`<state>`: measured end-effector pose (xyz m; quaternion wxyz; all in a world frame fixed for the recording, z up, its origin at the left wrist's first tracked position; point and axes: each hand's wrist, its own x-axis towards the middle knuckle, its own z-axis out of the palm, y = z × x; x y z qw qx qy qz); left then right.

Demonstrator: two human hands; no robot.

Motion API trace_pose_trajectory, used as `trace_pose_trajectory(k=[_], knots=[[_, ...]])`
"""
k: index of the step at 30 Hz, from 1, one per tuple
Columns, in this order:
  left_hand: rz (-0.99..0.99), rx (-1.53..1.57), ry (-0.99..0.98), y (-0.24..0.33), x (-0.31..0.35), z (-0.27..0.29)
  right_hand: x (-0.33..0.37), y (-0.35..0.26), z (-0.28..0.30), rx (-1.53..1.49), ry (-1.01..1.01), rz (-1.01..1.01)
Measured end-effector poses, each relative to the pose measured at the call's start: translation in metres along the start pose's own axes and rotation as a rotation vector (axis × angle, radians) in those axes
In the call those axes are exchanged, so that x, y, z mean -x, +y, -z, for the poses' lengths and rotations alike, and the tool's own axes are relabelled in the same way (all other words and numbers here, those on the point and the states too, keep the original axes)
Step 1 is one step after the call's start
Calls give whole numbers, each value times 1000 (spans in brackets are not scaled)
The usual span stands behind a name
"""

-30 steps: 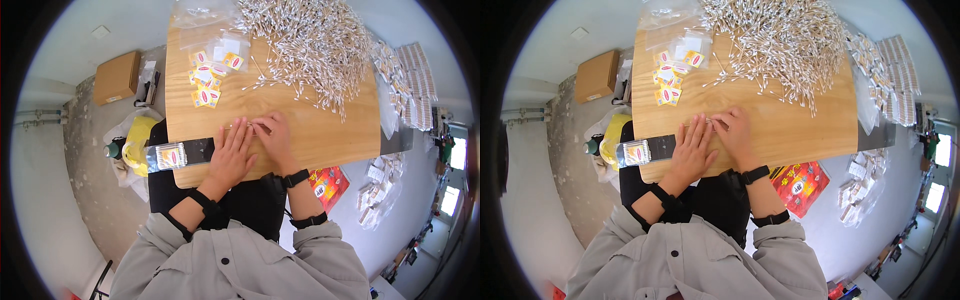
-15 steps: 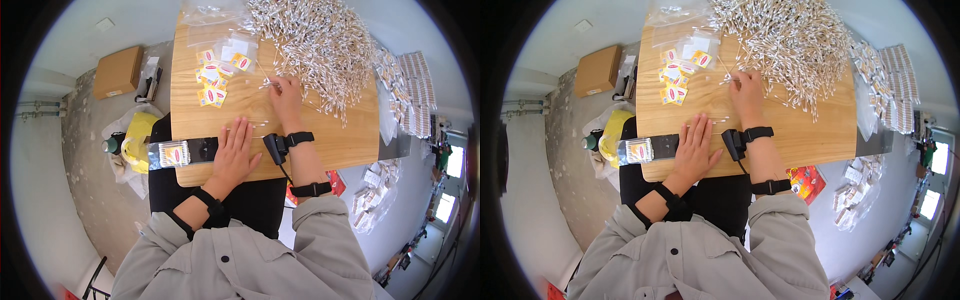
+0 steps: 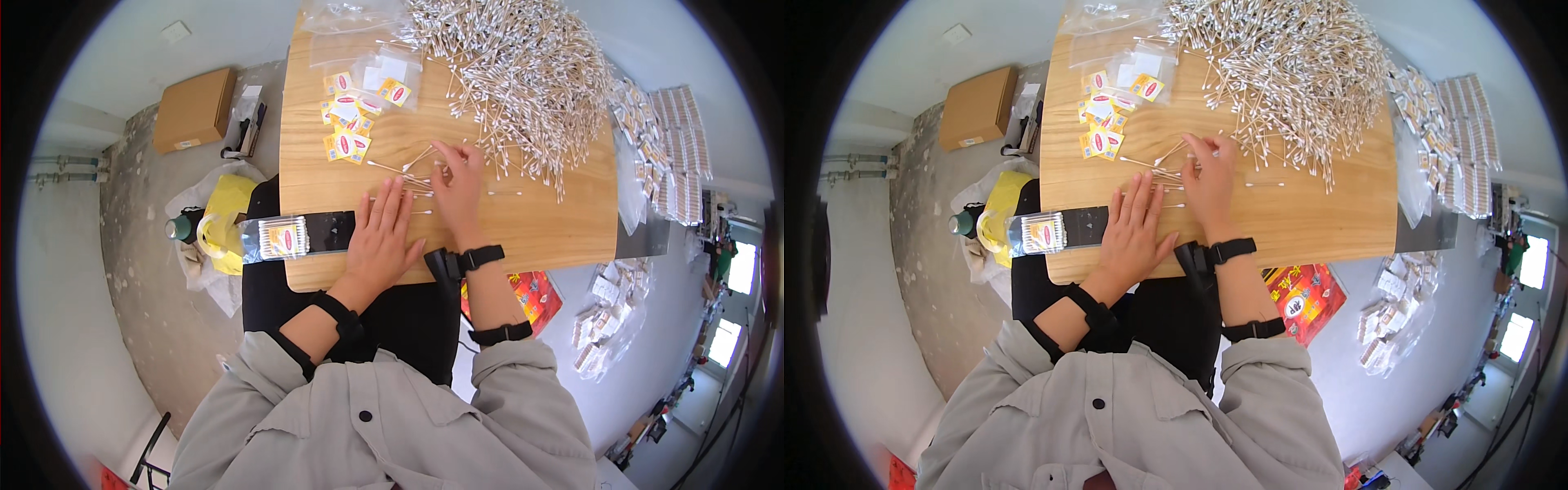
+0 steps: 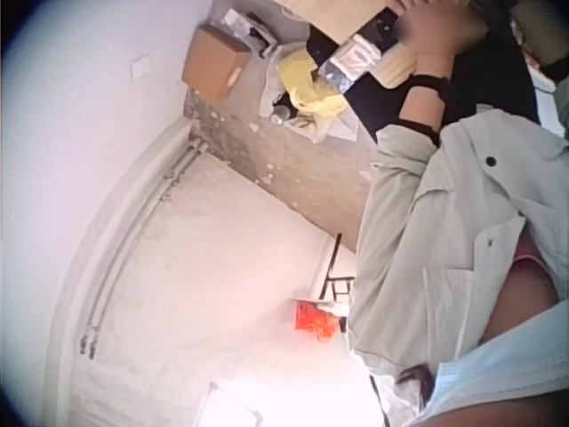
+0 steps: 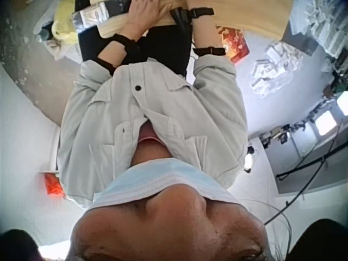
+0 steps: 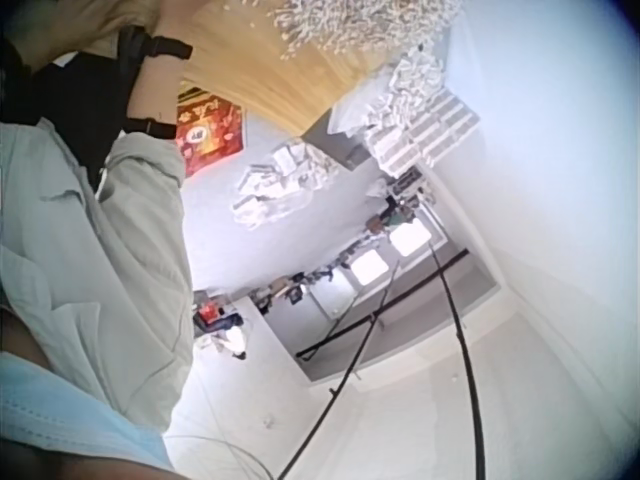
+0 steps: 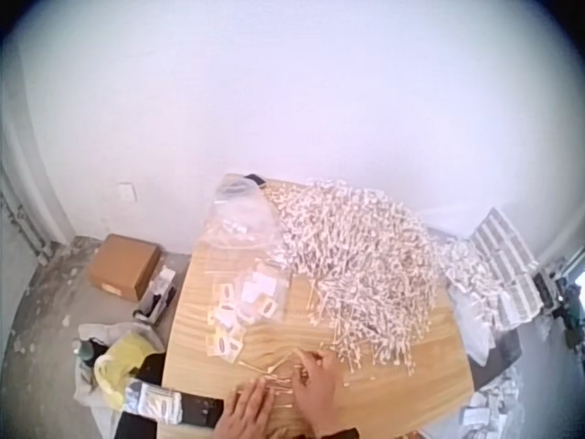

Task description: The person sits on the floor and packs cotton swabs into small plastic sleeves. They gather swabs from a large pile on a wooden board, align them into neat rows, and insert them into clear plastic packaging. The person then seals the packages and places them aside.

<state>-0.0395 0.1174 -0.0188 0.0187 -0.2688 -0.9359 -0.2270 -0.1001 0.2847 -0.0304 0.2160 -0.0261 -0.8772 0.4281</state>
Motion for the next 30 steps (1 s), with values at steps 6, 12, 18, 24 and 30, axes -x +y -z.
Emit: trace_pose_trajectory(k=[6, 12, 18, 24, 30], knots=[[-30, -33, -13, 0, 0, -3, -28, 9, 12, 272, -162, 134], [-4, -13, 23, 0, 1, -3, 5, 8, 17, 100, -152, 179], [7, -59, -46, 11, -20, 11, 13, 19, 39, 195, -35, 130], [6, -111, -78, 2, -30, -5, -9, 32, 44, 208, -106, 56], [54, -156, -45, 5, -9, -5, -4, 33, 38, 42, 92, -140]])
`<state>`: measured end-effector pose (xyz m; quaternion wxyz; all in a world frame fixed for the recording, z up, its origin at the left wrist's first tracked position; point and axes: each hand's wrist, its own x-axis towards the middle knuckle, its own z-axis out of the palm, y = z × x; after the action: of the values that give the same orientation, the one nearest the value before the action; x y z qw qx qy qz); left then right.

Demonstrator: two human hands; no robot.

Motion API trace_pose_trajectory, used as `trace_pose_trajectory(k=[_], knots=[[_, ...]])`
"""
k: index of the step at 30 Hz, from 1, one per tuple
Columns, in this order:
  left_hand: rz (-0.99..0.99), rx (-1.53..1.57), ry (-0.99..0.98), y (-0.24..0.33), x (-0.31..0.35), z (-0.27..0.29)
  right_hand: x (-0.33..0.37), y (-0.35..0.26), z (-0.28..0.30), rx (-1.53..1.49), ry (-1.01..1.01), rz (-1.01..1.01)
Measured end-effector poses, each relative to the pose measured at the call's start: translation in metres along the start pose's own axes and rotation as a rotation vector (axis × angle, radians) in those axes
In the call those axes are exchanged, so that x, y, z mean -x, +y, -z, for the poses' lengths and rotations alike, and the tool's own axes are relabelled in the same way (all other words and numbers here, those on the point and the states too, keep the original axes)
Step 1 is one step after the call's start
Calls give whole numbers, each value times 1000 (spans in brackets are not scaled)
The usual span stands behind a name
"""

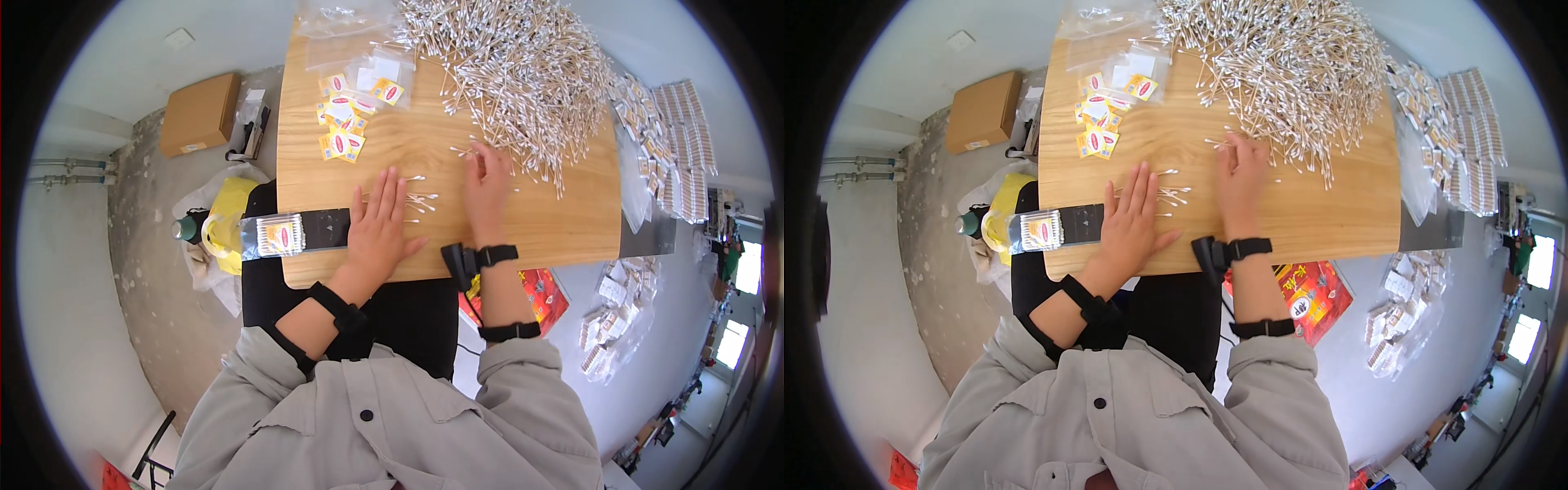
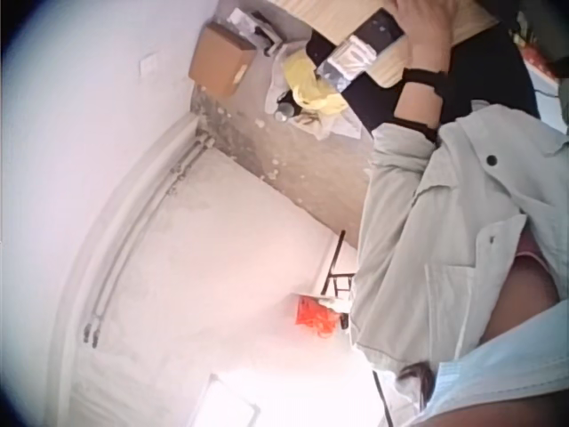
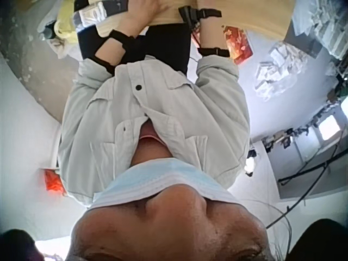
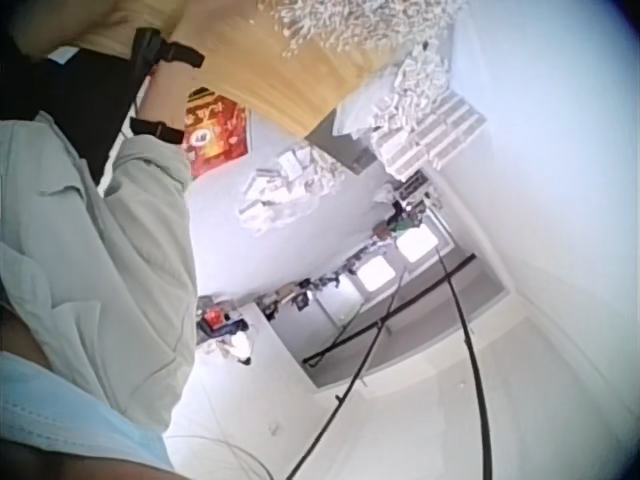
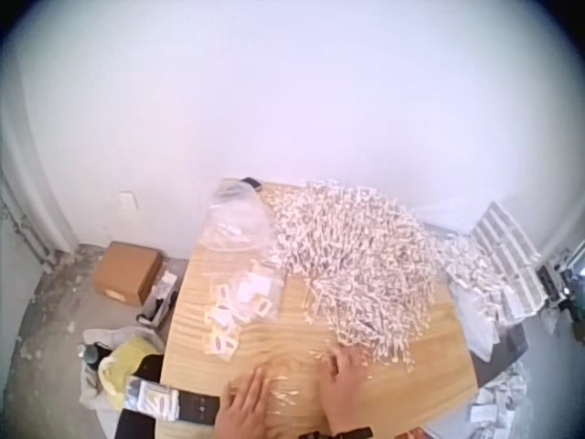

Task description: The person sits on the floor and packs cotton swabs into small plastic sleeves. They gather swabs from a large pile on a wooden board, align them into neat rows, and insert them into clear plastic packaging. The person then seals the packages and places them aside.

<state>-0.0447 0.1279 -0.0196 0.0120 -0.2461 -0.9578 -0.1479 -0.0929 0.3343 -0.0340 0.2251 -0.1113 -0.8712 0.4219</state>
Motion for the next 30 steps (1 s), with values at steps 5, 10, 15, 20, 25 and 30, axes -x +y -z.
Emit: trace_pose_trajectory(k=[5, 10, 15, 20, 25, 30], knots=[[-4, 44, -4, 1, 12, 1, 62, -30, -2, -41, -96, 121], [-18, 59, -42, -3, 5, 4, 77, -31, 5, -1, -192, 157], [-65, 141, -17, -9, 6, 3, 54, -25, 5, -68, -276, 42], [-69, 140, 35, -11, 7, -1, 39, -32, 2, 15, -340, 193], [-62, 60, 6, -8, 7, 0, 45, -36, -8, -85, -255, 24], [-42, 26, -51, -5, 1, 6, 62, -27, -15, -321, 4, -64]])
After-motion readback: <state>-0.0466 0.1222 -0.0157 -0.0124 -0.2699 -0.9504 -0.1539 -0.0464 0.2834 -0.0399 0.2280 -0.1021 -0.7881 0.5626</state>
